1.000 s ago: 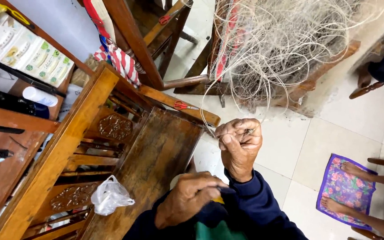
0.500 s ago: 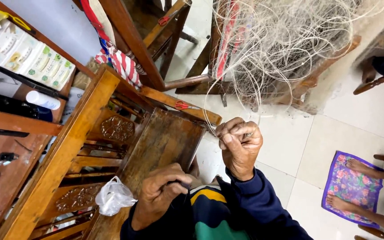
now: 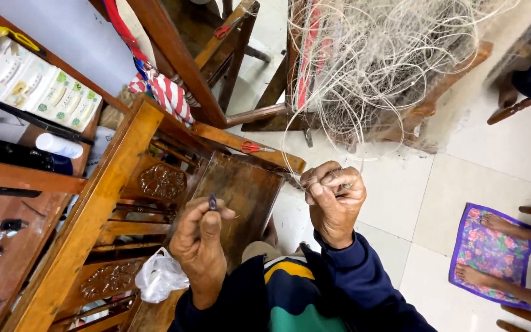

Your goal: Repairing and untangling a large fishing net using a pick tool and scissors

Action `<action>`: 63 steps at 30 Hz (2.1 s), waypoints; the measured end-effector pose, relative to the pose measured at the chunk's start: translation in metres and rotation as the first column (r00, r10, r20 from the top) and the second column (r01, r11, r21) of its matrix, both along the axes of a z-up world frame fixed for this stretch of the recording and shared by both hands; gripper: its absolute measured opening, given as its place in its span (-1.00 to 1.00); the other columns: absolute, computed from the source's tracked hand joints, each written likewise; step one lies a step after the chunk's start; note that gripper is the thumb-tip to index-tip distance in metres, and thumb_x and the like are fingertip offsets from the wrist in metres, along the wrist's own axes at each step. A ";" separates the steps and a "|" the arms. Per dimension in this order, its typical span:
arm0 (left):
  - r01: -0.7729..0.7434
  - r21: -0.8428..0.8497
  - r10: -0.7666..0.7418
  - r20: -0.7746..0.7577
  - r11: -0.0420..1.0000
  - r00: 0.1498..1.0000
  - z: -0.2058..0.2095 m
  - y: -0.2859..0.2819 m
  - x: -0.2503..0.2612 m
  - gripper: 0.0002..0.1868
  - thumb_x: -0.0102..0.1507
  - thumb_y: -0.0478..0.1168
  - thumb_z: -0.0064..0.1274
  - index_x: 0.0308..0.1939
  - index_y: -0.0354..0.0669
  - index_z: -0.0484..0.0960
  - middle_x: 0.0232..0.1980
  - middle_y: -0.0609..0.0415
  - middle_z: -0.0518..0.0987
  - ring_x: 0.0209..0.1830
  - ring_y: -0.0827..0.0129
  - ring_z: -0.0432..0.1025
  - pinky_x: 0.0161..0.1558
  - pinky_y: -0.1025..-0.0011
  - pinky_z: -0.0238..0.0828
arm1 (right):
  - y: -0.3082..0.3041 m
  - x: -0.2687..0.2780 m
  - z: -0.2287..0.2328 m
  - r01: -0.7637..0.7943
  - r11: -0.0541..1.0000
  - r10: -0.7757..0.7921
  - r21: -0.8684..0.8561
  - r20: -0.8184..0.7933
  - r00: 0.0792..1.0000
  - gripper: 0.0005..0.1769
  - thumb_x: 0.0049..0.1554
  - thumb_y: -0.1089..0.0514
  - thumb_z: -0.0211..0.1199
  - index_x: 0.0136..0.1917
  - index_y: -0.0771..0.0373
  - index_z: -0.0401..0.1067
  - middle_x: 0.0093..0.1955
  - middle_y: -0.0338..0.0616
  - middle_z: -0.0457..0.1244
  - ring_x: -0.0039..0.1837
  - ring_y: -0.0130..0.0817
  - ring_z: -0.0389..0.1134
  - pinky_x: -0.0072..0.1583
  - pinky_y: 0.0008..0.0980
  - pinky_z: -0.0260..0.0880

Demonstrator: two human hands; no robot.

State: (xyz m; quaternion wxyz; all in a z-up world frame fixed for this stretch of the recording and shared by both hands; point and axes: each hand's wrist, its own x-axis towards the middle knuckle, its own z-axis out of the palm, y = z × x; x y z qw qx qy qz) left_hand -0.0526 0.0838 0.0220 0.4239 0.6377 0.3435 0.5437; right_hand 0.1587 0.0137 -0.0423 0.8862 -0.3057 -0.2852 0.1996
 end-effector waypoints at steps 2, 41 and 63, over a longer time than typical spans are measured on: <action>0.013 -0.019 -0.014 -0.017 1.000 1.000 -0.001 0.004 -0.001 -0.66 0.64 -0.02 0.12 0.13 -0.27 0.74 -0.12 0.01 0.76 -0.05 0.26 0.71 0.13 0.25 0.84 | 0.001 0.000 0.002 0.000 1.000 0.000 0.008 0.010 1.000 -0.76 0.36 0.34 0.51 0.10 0.13 0.46 -0.03 0.12 0.31 -0.13 -0.20 0.43 -0.17 -0.46 0.43; 0.766 0.008 -0.669 -0.482 0.643 0.567 -0.015 0.016 -0.027 -0.76 0.59 -0.12 0.14 0.14 -0.15 0.86 -0.03 0.02 0.82 -0.07 0.23 0.72 -0.02 0.27 0.72 | 0.012 0.025 0.001 0.035 0.999 -0.036 0.012 0.045 0.998 -0.79 0.43 0.37 0.44 0.15 0.13 0.46 0.01 0.20 0.37 -0.28 -0.31 0.34 -0.18 -0.48 0.48; 0.699 -0.162 -0.666 0.218 0.696 0.714 -0.137 -0.014 0.034 -0.71 0.63 -0.12 0.20 0.13 -0.36 0.75 0.09 -0.29 0.83 -0.06 0.12 0.81 0.02 0.29 0.93 | 0.014 0.002 0.014 0.023 1.000 -0.020 0.020 -0.123 0.992 -0.81 0.50 0.39 0.32 0.19 0.10 0.44 0.03 -0.02 0.29 -0.39 -0.64 0.10 -0.03 -0.35 0.52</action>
